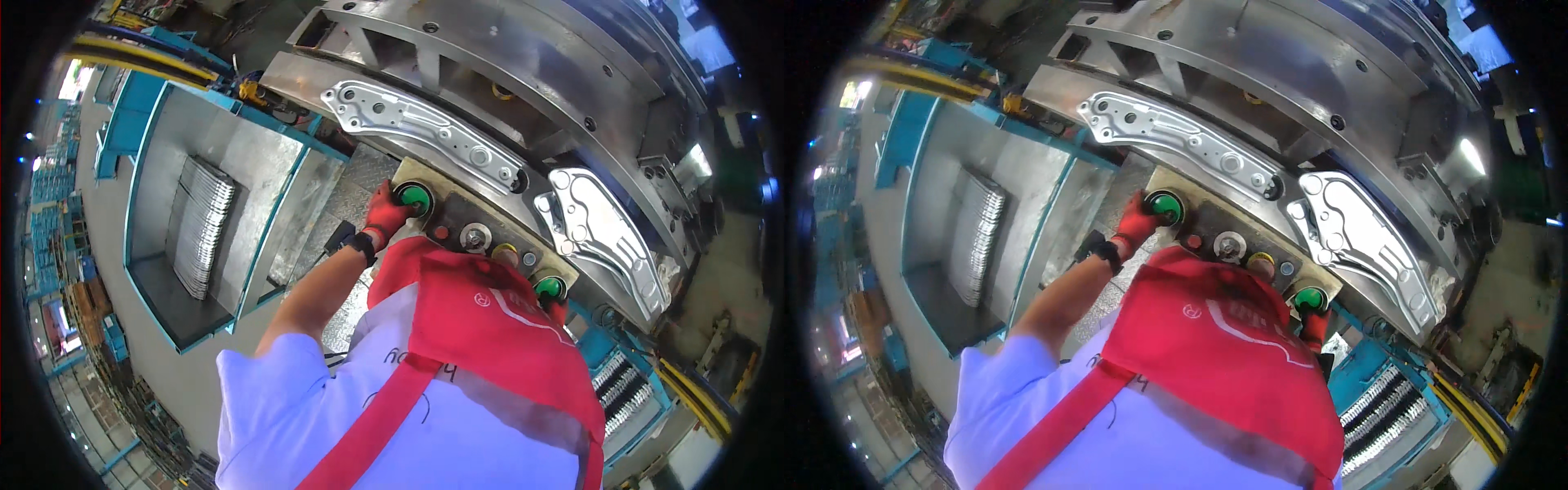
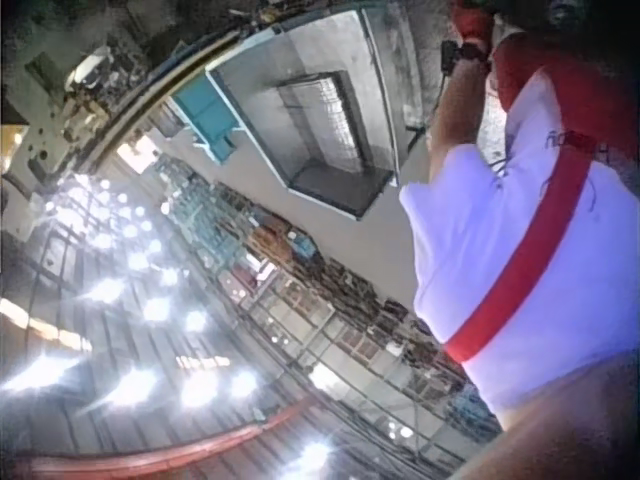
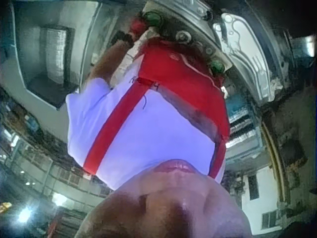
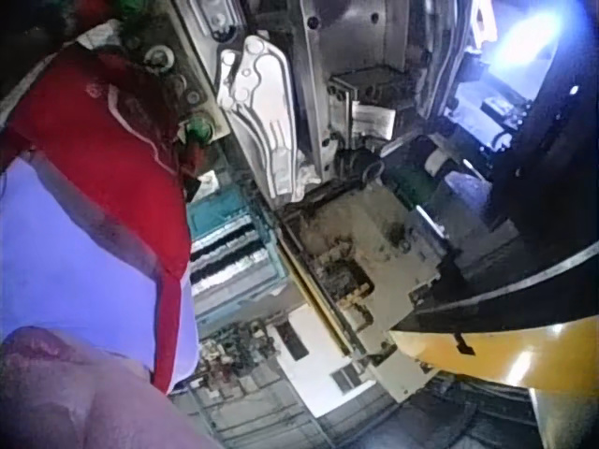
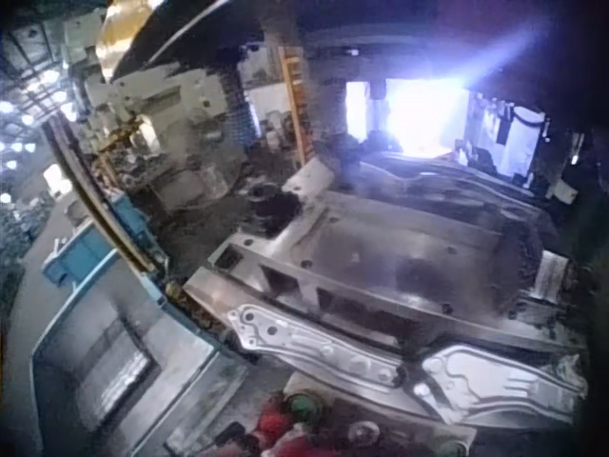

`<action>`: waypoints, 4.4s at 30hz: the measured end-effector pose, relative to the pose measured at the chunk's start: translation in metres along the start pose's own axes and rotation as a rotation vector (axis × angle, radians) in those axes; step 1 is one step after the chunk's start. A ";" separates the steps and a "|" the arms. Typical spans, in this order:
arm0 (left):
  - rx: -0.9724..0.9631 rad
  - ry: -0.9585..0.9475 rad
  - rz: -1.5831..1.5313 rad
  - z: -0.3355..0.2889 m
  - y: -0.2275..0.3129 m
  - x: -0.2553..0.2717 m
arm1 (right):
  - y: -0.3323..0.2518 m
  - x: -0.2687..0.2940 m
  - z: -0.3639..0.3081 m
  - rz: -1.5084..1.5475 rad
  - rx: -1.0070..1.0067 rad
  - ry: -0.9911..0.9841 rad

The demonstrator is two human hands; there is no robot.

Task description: Placing metal parts into a large industrial press machine, operating the press by pressing safety buttons, and then stacking the finished parts into a metal bin.

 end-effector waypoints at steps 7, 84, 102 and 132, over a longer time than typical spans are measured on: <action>-0.045 0.062 -0.015 0.018 -0.035 -0.024 | 0.019 0.007 0.015 0.157 -0.050 -0.042; -1.271 0.268 0.839 0.126 0.618 0.051 | -0.374 -0.148 -0.062 0.455 0.468 -0.704; -1.506 0.625 0.761 -0.034 0.358 0.199 | -0.258 0.020 -0.136 0.203 0.268 -0.389; -1.130 0.220 0.945 0.066 0.172 0.104 | -0.542 -0.210 -0.054 -1.102 1.295 0.225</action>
Point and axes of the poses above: each hand's wrist, its own z-axis towards the middle knuckle, its own x-axis out of the back of the hand, y = z × x, the point moved 3 cm from there along z, towards the middle knuckle, and after that the axes turned 12 degrees about z, right-handed, at the moved point
